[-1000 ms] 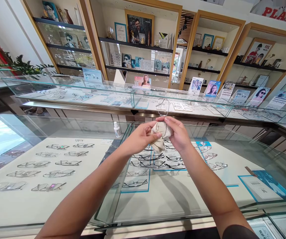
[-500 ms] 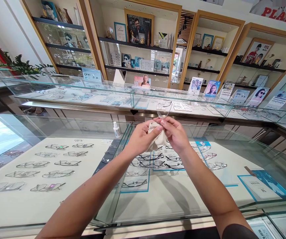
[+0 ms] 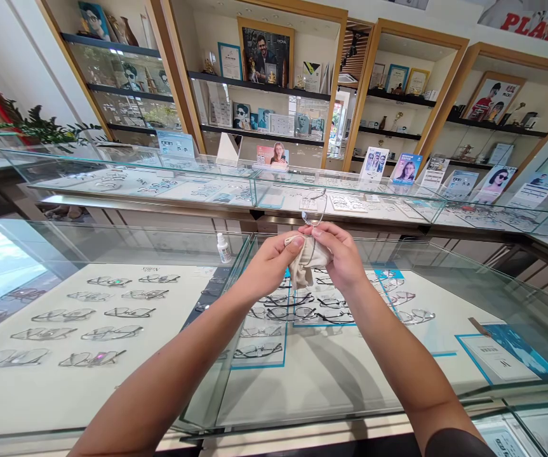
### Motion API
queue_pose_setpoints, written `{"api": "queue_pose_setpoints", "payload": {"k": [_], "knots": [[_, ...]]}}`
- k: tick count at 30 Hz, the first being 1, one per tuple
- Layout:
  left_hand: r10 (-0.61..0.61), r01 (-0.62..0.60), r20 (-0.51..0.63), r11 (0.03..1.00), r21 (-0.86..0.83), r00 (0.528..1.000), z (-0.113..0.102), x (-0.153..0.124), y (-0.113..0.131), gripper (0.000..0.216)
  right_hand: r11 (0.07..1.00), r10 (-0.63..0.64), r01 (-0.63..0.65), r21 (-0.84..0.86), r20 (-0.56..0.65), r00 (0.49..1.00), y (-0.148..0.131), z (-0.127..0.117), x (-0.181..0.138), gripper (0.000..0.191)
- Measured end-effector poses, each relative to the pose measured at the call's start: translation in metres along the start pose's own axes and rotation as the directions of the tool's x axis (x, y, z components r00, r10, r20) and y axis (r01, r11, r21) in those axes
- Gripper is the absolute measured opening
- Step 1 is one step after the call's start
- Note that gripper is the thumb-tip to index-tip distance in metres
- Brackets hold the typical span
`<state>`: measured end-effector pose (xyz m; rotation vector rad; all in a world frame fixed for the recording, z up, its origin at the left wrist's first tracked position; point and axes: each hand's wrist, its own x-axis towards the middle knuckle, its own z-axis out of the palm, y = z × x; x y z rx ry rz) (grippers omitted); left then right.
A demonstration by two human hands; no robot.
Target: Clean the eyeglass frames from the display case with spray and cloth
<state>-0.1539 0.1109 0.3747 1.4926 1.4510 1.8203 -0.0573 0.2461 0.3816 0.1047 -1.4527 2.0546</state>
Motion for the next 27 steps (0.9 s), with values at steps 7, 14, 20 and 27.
{"api": "queue_pose_setpoints", "payload": {"k": [7, 14, 20, 27], "knots": [[-0.092, 0.1, 0.133, 0.994, -0.054, 0.987, -0.008, -0.003, 0.008, 0.043, 0.997, 0.049, -0.046, 0.065, -0.036, 0.998, -0.002, -0.003, 0.002, 0.018], [-0.117, 0.138, 0.148, 0.98, -0.142, 0.982, -0.004, -0.003, 0.009, 0.048, 0.996, 0.067, -0.065, 0.066, -0.034, 0.997, -0.002, -0.004, 0.003, 0.018], [-0.108, 0.109, 0.017, 0.99, -0.095, 0.994, 0.002, 0.0, 0.002, 0.047, 0.995, 0.095, -0.093, 0.034, -0.049, 0.994, -0.001, 0.004, -0.002, 0.021], [-0.001, 0.002, -0.164, 1.0, 0.007, 0.986, 0.009, 0.001, -0.004, 0.05, 0.999, 0.027, -0.028, -0.038, -0.029, 0.999, 0.002, 0.01, -0.007, 0.018]]}}
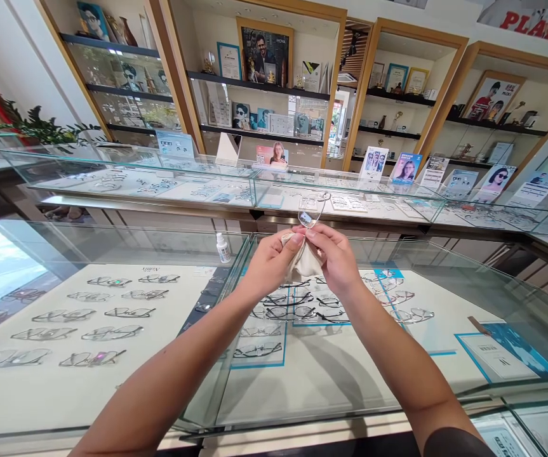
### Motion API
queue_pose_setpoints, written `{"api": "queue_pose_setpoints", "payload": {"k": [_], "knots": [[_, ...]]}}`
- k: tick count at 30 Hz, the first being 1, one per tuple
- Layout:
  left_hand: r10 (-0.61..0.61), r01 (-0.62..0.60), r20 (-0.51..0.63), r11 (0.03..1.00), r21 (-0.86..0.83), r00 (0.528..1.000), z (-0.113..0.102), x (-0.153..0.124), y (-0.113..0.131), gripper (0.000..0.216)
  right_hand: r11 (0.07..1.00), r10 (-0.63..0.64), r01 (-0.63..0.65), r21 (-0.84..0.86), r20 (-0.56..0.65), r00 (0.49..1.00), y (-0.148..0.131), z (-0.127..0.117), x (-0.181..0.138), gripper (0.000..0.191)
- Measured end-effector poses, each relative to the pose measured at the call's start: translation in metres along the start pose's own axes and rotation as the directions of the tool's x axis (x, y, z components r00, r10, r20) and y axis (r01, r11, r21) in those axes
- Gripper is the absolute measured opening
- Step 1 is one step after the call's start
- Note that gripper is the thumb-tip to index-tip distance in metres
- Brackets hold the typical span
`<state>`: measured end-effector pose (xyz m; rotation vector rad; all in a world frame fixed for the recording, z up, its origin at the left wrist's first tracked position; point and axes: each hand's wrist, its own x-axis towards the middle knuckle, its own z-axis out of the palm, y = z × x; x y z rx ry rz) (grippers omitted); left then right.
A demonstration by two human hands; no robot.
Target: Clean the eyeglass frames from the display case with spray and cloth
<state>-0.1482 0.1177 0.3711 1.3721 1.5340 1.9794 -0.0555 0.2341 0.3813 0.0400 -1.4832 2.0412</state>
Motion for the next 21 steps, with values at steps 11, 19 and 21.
{"api": "queue_pose_setpoints", "payload": {"k": [11, 19, 21], "knots": [[-0.064, 0.087, 0.243, 0.992, -0.086, 0.968, -0.013, 0.002, 0.005, 0.044, 0.996, 0.01, -0.006, 0.094, -0.039, 0.999, -0.007, -0.008, 0.005, 0.015], [-0.086, 0.102, 0.177, 0.992, -0.08, 0.98, -0.009, 0.001, 0.001, 0.045, 0.999, 0.022, -0.02, 0.039, -0.05, 0.998, -0.007, -0.004, 0.002, 0.022], [-0.064, 0.074, 0.15, 0.995, -0.06, 0.987, -0.008, 0.002, -0.001, 0.045, 0.999, 0.008, -0.007, 0.032, -0.042, 0.999, -0.007, -0.003, 0.001, 0.023]]}}
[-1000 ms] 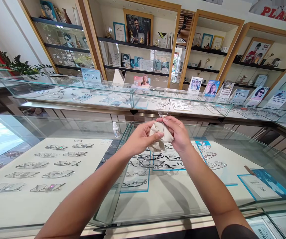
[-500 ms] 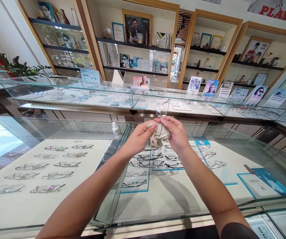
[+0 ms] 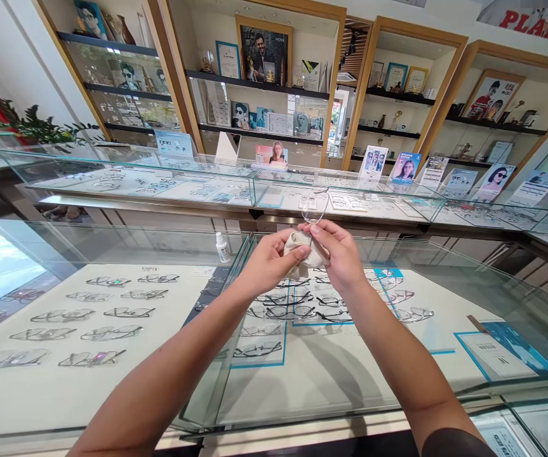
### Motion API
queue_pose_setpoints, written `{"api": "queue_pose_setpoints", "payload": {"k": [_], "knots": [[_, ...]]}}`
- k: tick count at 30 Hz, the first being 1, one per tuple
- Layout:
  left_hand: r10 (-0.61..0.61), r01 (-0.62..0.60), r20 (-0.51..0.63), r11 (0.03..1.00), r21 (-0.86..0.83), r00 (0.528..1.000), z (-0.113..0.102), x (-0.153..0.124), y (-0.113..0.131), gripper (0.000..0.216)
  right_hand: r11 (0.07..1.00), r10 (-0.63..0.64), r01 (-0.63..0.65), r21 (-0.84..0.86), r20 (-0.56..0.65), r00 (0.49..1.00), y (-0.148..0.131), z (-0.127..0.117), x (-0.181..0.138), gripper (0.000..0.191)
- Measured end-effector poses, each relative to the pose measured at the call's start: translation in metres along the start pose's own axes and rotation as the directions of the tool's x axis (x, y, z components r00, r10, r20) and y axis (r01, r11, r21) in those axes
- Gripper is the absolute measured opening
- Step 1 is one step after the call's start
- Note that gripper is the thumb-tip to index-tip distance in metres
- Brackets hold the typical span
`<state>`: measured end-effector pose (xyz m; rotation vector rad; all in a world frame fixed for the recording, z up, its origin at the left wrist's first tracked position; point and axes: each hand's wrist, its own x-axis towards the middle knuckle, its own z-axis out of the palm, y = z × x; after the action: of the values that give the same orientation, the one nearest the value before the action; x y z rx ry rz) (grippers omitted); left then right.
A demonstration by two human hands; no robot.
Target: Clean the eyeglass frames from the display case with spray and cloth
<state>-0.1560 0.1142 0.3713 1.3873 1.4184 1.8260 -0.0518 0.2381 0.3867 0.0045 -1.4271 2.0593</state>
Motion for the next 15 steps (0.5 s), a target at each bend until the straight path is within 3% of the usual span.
{"api": "queue_pose_setpoints", "payload": {"k": [12, 15], "knots": [[0.069, -0.061, -0.067, 0.991, 0.122, 0.995, 0.002, 0.002, -0.004, 0.052, 0.999, -0.029, 0.029, -0.021, -0.021, 0.999, -0.003, -0.003, 0.003, 0.026], [0.055, -0.043, -0.157, 0.996, 0.08, 0.986, -0.004, 0.004, -0.004, 0.049, 0.998, -0.062, 0.062, -0.003, -0.056, 0.996, -0.006, -0.011, 0.007, 0.023]]}}
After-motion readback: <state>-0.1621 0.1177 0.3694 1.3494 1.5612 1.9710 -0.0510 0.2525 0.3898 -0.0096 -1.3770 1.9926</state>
